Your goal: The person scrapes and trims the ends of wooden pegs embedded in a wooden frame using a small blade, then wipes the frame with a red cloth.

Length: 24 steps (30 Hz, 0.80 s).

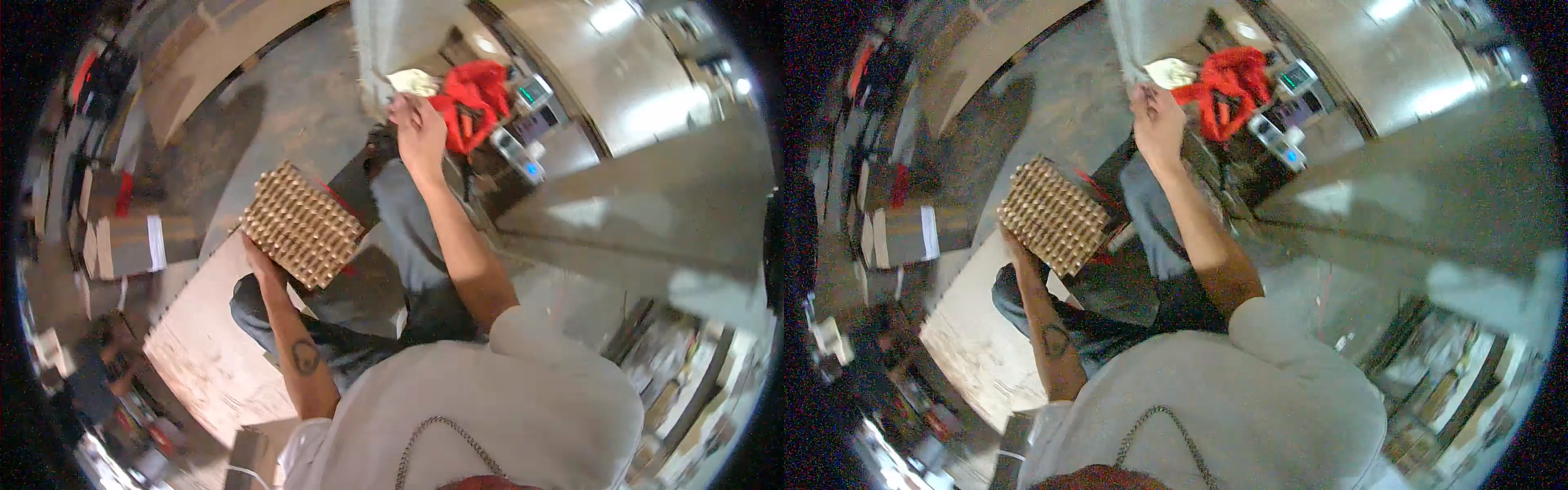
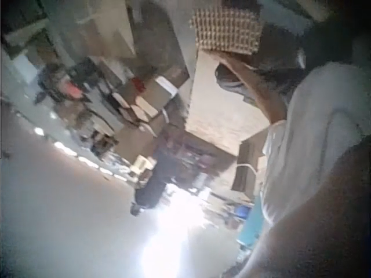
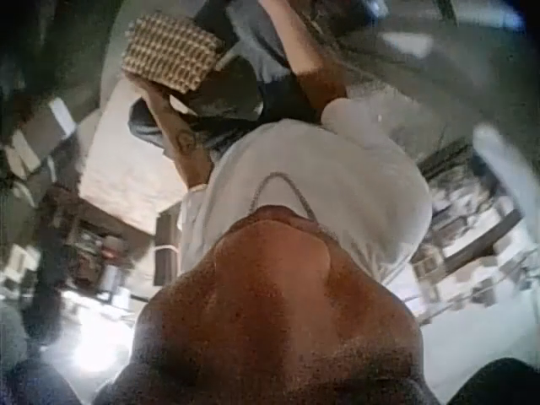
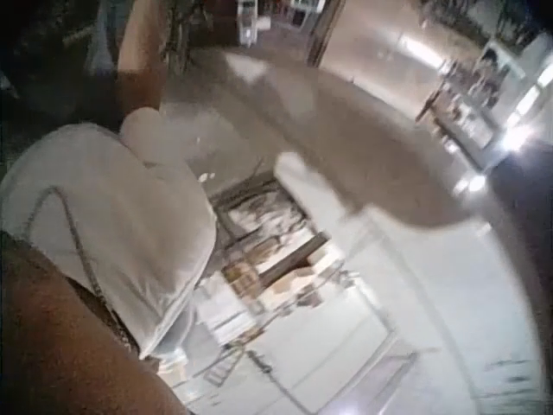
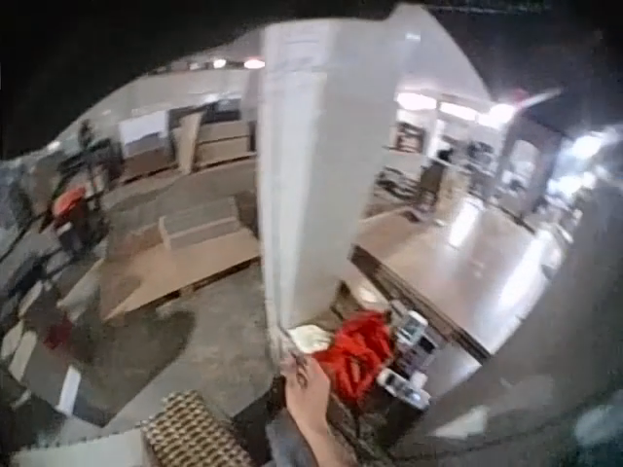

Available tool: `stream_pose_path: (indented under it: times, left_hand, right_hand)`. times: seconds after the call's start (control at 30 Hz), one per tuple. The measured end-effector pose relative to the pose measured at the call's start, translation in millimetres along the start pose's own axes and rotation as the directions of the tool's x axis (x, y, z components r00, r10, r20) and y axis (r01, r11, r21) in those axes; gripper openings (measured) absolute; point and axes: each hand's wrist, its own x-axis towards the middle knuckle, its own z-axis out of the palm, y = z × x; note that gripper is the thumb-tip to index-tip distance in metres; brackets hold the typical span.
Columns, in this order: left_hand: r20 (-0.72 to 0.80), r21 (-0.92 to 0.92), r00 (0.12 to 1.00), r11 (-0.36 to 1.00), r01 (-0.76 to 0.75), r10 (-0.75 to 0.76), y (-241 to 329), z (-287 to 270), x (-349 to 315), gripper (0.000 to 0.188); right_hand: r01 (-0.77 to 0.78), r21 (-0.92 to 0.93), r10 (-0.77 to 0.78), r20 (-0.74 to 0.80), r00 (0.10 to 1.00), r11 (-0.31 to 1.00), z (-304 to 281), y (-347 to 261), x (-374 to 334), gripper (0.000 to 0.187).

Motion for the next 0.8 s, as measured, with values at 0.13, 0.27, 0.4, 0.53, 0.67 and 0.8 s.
stream_pose_path:
  times: [0.13,0.27,0.4,0.53,0.67,0.8]
  left_hand:
    - [0.303,0.592,0.771,0.523,-0.613,0.559,32,8,-60,0.080]
    - [0.087,0.882,0.887,0.378,-0.280,0.454,35,50,-115,0.069]
    - [0.222,0.934,0.858,0.151,-0.323,0.463,47,71,-132,0.067]
    - [0.342,0.880,0.759,0.093,-0.465,0.554,54,75,-124,0.067]
    - [0.317,0.884,0.824,0.169,-0.437,0.470,48,76,-124,0.067]
    - [0.540,0.759,0.644,0.016,-0.651,0.542,55,73,-148,0.067]
  right_hand:
    - [0.117,-0.426,-0.157,-0.059,0.986,0.897,-116,3,-106,0.023]
    - [-0.030,-0.816,0.243,0.136,0.960,0.577,-190,32,-186,0.035]
    - [-0.031,-0.920,0.300,0.096,0.949,0.391,-215,52,-177,0.053]
    - [0.144,-0.874,-0.029,0.148,0.989,0.463,-209,60,-112,0.063]
    - [-0.322,-0.803,0.143,-0.290,0.946,0.502,-200,67,-75,0.068]
    - [-0.295,-0.858,0.300,-0.175,0.938,0.422,-186,46,-83,0.073]
